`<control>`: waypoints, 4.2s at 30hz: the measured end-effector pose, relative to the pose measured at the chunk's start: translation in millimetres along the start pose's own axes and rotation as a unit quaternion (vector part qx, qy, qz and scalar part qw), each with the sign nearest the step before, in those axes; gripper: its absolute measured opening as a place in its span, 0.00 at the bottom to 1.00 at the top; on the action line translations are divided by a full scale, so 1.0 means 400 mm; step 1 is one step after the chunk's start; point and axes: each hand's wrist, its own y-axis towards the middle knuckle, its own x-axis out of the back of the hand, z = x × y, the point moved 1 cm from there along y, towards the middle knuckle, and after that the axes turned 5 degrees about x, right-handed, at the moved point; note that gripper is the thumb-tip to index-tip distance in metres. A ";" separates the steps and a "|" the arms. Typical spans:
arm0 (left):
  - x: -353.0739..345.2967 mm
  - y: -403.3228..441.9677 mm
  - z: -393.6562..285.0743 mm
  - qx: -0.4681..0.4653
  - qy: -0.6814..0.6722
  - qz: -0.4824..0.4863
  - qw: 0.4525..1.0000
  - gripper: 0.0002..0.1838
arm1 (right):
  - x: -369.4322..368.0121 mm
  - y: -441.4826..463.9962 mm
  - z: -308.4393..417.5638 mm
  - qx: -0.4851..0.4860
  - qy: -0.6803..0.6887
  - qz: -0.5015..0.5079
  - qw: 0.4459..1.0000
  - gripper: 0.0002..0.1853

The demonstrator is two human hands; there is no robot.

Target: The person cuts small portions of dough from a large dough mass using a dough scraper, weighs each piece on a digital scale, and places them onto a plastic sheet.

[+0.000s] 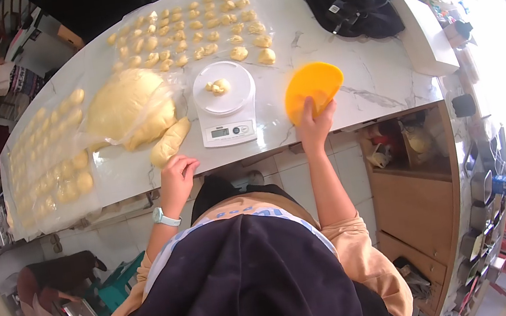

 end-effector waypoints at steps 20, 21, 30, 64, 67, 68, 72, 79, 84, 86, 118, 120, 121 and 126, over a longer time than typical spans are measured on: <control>-0.045 0.317 -0.156 -0.164 -0.036 -0.024 0.985 0.12 | -0.020 -0.006 -0.012 0.006 -0.043 -0.025 0.999 0.23; -0.083 0.337 -0.142 -0.196 -0.005 -0.038 0.980 0.13 | -0.022 -0.006 -0.014 0.014 -0.034 -0.034 0.999 0.24; 0.270 0.558 -0.065 -0.045 -0.220 -0.116 0.968 0.16 | -0.025 -0.015 0.004 -0.008 -0.048 -0.046 0.998 0.23; 0.140 -0.021 0.120 0.035 0.026 -0.187 0.981 0.25 | -0.364 -0.188 0.486 0.166 -0.070 0.624 0.760 0.18; 0.113 -0.029 0.163 0.046 0.007 -0.187 0.981 0.23 | -0.454 -0.219 0.501 0.240 -0.122 0.664 0.698 0.18; 0.105 -0.038 0.174 0.062 -0.021 -0.195 0.979 0.22 | -0.477 -0.221 0.524 0.253 -0.146 0.682 0.670 0.17; 0.121 -0.068 0.165 0.121 -0.059 -0.184 0.974 0.18 | -0.488 -0.324 0.455 0.345 -0.121 0.641 0.675 0.14; 0.127 -0.055 0.112 0.133 -0.242 -0.213 0.937 0.14 | -0.349 -0.364 0.267 0.234 0.021 0.511 0.827 0.18; 0.092 0.038 0.078 0.305 -0.483 0.043 0.820 0.20 | -0.233 -0.254 0.278 0.199 0.143 0.316 0.916 0.20; 0.058 0.113 -0.001 0.234 -0.493 0.057 0.836 0.22 | -0.195 -0.201 0.251 0.087 0.149 0.242 0.955 0.20; 0.063 -0.069 0.130 0.023 0.062 -0.225 0.972 0.07 | -0.339 -0.239 0.417 0.316 -0.095 0.623 0.709 0.20; 0.069 -0.074 0.131 0.037 0.054 -0.218 0.974 0.07 | -0.392 -0.253 0.427 0.346 -0.120 0.642 0.673 0.19; 0.073 -0.076 0.132 0.060 0.023 -0.211 0.975 0.06 | -0.411 -0.262 0.425 0.358 -0.124 0.645 0.663 0.19; 0.080 -0.091 0.176 0.158 -0.174 -0.182 0.955 0.06 | -0.382 -0.331 0.289 0.324 0.016 0.538 0.778 0.20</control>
